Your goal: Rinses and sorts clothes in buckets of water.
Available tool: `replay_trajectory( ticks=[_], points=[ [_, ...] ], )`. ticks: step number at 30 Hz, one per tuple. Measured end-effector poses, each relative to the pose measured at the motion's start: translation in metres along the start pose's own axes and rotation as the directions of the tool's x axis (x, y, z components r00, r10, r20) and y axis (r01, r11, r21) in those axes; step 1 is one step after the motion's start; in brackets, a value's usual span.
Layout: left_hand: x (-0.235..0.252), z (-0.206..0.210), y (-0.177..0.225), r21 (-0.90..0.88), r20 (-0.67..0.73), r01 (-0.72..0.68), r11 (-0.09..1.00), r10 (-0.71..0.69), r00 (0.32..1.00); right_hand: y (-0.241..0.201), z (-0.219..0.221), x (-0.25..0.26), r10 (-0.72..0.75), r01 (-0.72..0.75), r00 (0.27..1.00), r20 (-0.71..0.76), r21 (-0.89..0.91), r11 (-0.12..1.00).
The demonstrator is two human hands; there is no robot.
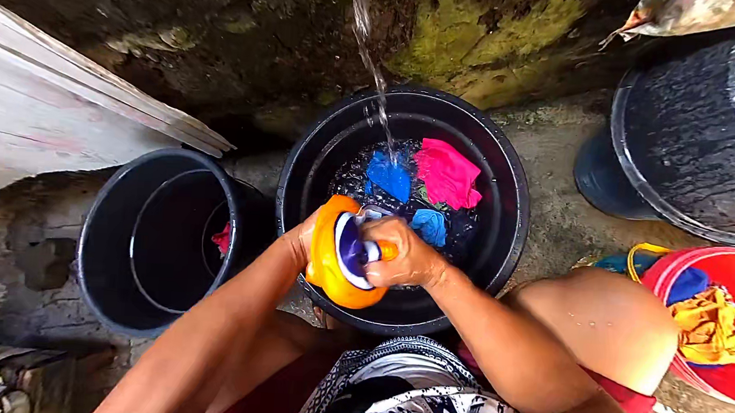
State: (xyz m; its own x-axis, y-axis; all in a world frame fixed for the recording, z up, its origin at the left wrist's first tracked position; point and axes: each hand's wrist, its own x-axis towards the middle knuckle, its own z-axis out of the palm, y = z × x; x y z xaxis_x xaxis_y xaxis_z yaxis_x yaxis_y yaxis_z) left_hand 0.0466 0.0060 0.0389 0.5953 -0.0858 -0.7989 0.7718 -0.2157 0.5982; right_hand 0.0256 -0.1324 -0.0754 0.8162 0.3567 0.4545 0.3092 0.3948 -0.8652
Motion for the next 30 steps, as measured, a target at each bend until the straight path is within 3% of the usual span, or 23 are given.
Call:
replay_trajectory(
  ticks=[1, 2, 4, 6, 7, 9, 11, 12, 13, 14, 17, 19, 20, 21, 22, 23, 24, 25, 26, 28, 30],
  points=[
    [0.021, -0.028, -0.028, -0.149, 0.1, -0.15, 0.977, 0.165, 0.981, 0.001, -0.007, 0.005, 0.021, -0.02, 1.0, -0.006, 0.095, 0.995],
    [0.037, -0.045, -0.047, -0.24, 0.071, -0.221, 0.945, 0.244, 0.967, 0.004, -0.013, 0.011, 0.066, -0.059, 0.997, -0.026, 0.206, 0.977],
    [0.031, -0.061, -0.049, -0.286, -0.171, -0.302, 0.909, 0.262, 0.95, 0.016, -0.026, 0.026, 0.193, -0.152, 0.981, -0.035, 0.483, 0.862],
    [0.033, -0.089, -0.048, -0.444, -0.244, -0.527, 0.725, 0.468, 0.849, 0.038, -0.045, 0.047, 0.25, -0.221, 0.967, 0.049, 0.65, 0.727],
    [0.037, -0.1, -0.038, -0.475, -0.278, -0.645, 0.598, 0.594, 0.755, 0.05, -0.055, 0.06, 0.297, -0.287, 0.95, 0.095, 0.64, 0.713],
    [0.028, -0.108, -0.016, -0.385, -0.474, -0.796, 0.468, 0.639, 0.605, 0.073, -0.074, 0.082, 0.5, -0.511, 0.855, 0.142, 0.4, 0.761],
    [0.008, -0.111, 0.006, -0.471, -0.704, -0.797, 0.378, 0.383, 0.598, 0.108, -0.093, 0.092, 0.702, -0.703, 0.711, -0.028, -0.041, 0.71],
    [0.005, -0.126, 0.005, -0.524, -0.746, -0.803, 0.283, 0.302, 0.593, 0.135, -0.105, 0.084, 0.732, -0.74, 0.663, -0.157, -0.28, 0.611],
    [0.021, -0.17, -0.038, -0.534, -0.605, -0.838, 0.116, 0.64, 0.474, 0.165, -0.116, 0.065, 0.715, -0.728, 0.65, -0.258, -0.483, 0.487],
    [0.028, -0.205, -0.056, -0.548, -0.559, -0.834, 0.062, 0.714, 0.421, 0.189, -0.121, 0.039, 0.698, -0.697, 0.644, -0.312, -0.616, 0.367],
    [0.014, -0.27, -0.073, -0.295, -0.555, -0.94, 0.171, 0.77, 0.315, 0.214, -0.074, -0.034, 0.631, -0.509, 0.702, -0.33, -0.852, 0.12],
    [0.001, -0.264, -0.058, -0.046, -0.713, -0.952, 0.303, 0.658, 0.244, 0.219, -0.031, -0.069, 0.669, -0.36, 0.704, -0.237, -0.932, 0.049],
    [0.0, -0.265, -0.057, 0.059, -0.75, -0.908, 0.416, 0.618, 0.234, 0.22, -0.012, -0.084, 0.725, -0.309, 0.661, -0.193, -0.951, 0.029],
    [0.005, -0.274, -0.063, 0.172, -0.741, -0.833, 0.526, 0.626, 0.243, 0.22, 0.003, -0.096, 0.781, -0.263, 0.604, -0.159, -0.965, 0.006],
    [0.011, -0.289, -0.077, 0.305, -0.681, -0.715, 0.629, 0.669, 0.299, 0.218, 0.014, -0.104, 0.846, -0.232, 0.519, -0.122, -0.973, 0.002],
    [0.015, -0.3, -0.087, 0.44, -0.602, -0.548, 0.711, 0.687, 0.408, 0.213, 0.023, -0.108, 0.9, -0.214, 0.429, -0.073, -0.977, 0.023],
    [0.018, -0.283, -0.078, 0.479, -0.645, -0.305, 0.823, 0.566, 0.514, 0.204, 0.029, -0.106, 0.937, -0.219, 0.347, -0.026, -0.974, 0.054],
    [0.022, -0.26, -0.065, 0.492, -0.664, -0.117, 0.863, 0.458, 0.591, 0.192, 0.031, -0.098, 0.966, -0.209, 0.253, 0.043, -0.973, 0.098],
    [0.028, -0.24, -0.052, 0.529, -0.653, -0.016, 0.849, 0.419, 0.631, 0.18, 0.031, -0.085, 0.98, -0.179, 0.158, 0.123, -0.972, 0.151],
    [0.033, -0.21, -0.033, 0.643, -0.519, -0.053, 0.764, 0.485, 0.704, 0.167, 0.024, -0.052, 0.967, -0.167, 0.083, 0.241, -0.953, 0.252],
    [0.037, -0.186, -0.024, 0.709, -0.23, -0.282, 0.647, 0.59, 0.774, 0.144, 0.014, -0.016, 0.957, -0.285, 0.13, 0.258, -0.915, 0.286]
  ],
)
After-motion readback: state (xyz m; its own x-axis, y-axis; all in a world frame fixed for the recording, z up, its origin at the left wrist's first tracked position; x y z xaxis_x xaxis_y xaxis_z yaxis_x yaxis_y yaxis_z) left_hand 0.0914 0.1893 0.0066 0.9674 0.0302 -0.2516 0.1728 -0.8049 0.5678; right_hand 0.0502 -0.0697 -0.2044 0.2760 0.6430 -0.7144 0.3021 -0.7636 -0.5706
